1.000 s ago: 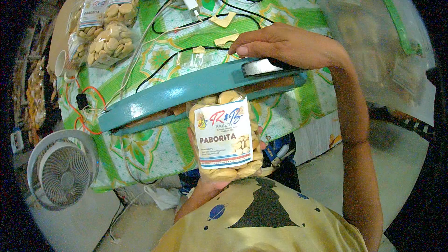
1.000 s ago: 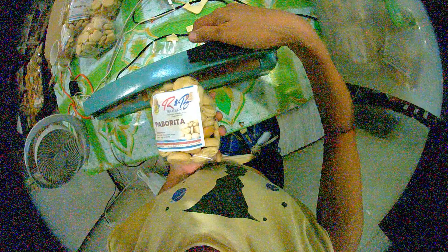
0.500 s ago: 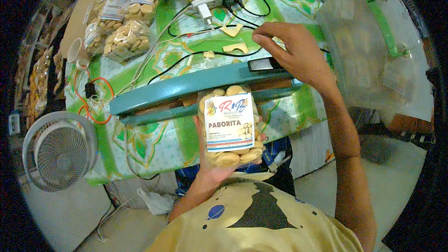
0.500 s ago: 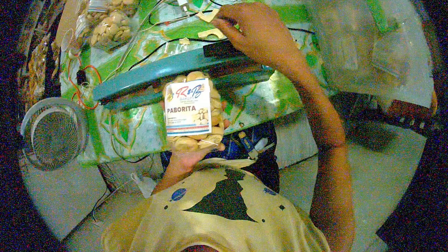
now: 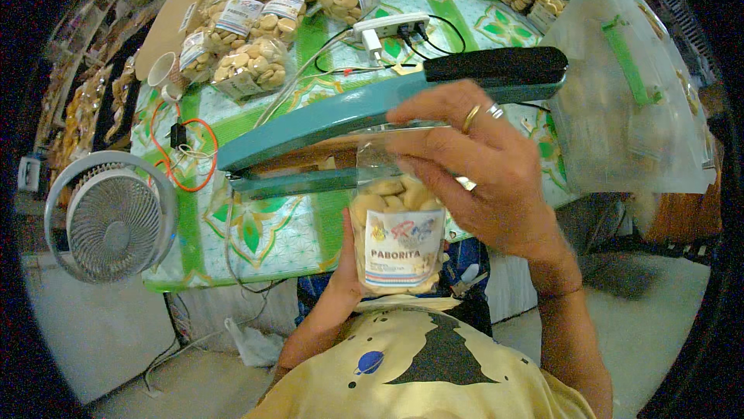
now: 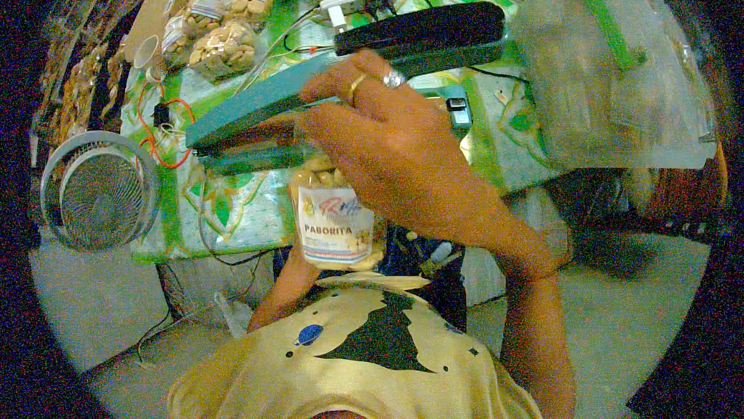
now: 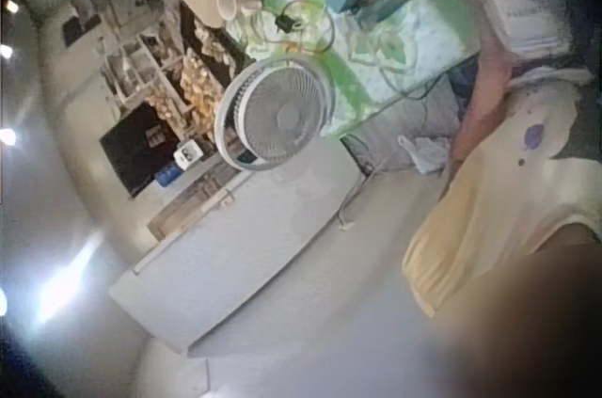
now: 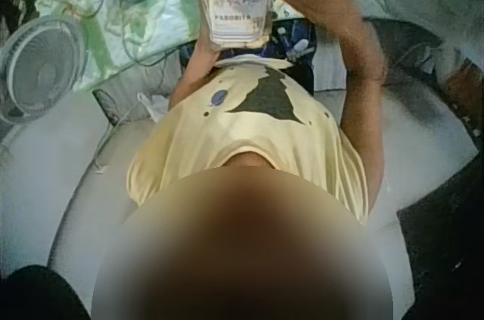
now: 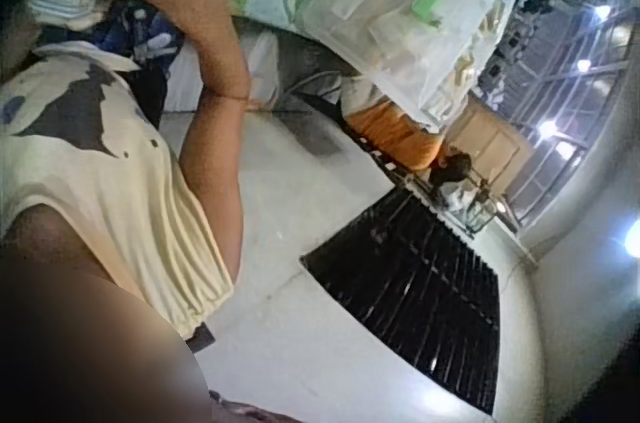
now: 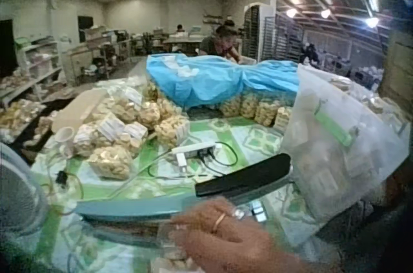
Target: The person fills clear plastic bags with small, round, light-colored snack pieces, seals each bag using a handheld heat sealer, and places the finished packages on the table. The process is repeated multiple times with consistent handling of the snack pieces and sealing tool.
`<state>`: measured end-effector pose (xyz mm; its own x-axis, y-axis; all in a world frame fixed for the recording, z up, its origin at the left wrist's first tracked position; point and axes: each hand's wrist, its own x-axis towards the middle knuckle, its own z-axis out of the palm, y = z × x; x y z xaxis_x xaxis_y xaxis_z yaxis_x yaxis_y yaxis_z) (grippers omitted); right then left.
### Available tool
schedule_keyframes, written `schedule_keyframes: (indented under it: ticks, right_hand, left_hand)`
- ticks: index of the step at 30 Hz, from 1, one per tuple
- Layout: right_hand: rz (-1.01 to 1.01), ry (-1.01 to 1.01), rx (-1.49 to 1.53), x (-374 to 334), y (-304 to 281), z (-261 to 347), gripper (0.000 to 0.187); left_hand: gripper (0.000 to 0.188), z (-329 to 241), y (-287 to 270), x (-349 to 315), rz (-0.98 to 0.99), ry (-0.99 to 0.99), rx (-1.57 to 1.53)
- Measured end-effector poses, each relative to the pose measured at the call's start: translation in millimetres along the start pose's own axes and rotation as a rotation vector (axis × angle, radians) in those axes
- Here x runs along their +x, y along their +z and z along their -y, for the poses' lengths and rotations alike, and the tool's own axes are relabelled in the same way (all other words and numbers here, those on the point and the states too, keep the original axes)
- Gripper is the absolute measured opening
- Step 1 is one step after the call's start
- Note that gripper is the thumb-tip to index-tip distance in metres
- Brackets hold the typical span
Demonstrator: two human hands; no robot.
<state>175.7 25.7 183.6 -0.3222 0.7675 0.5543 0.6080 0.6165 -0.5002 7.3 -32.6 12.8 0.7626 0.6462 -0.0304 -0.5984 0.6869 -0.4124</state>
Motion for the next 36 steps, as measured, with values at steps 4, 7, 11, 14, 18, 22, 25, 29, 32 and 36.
schedule_keyframes:
  ticks: [4,7,11,14,18,22,25,29,32,36]
  right_hand:
    - [0.057,0.076,0.071,-9,16,3,0.021]
    - [0.054,0.131,0.092,-11,19,4,0.021]
    - [0.074,0.141,0.125,-16,18,14,0.018]
    - [0.126,0.117,0.127,-23,23,18,0.014]
    - [0.078,-0.011,0.175,-36,44,16,0.020]
    - [0.040,-0.032,0.067,-47,75,11,0.021]
    - [0.037,-0.037,0.045,-51,83,5,0.019]
    - [0.045,-0.127,-0.067,-51,71,-6,0.018]
    - [0.088,-0.074,-0.124,-53,59,-9,0.019]
    - [0.113,-0.039,-0.168,-53,65,-2,0.019]
  left_hand:
    - [0.104,-13,-9,-13,0.044,-0.048,-0.439]
    - [0.095,-29,-19,-15,-0.097,0.013,0.624]
    - [0.058,-41,-23,-19,-0.086,0.045,0.801]
    - [0.092,-54,-5,-20,0.035,-0.053,1.038]
    - [0.122,-63,35,-7,0.149,0.332,1.377]
    - [0.055,-50,65,-9,0.251,0.888,1.882]
    - [0.017,-39,67,-13,0.017,1.082,1.924]
    - [0.018,-40,63,-12,-0.037,1.107,1.750]
    - [0.018,-42,62,-10,-0.017,1.087,1.669]
    - [0.016,-33,62,-2,-0.017,1.131,1.615]
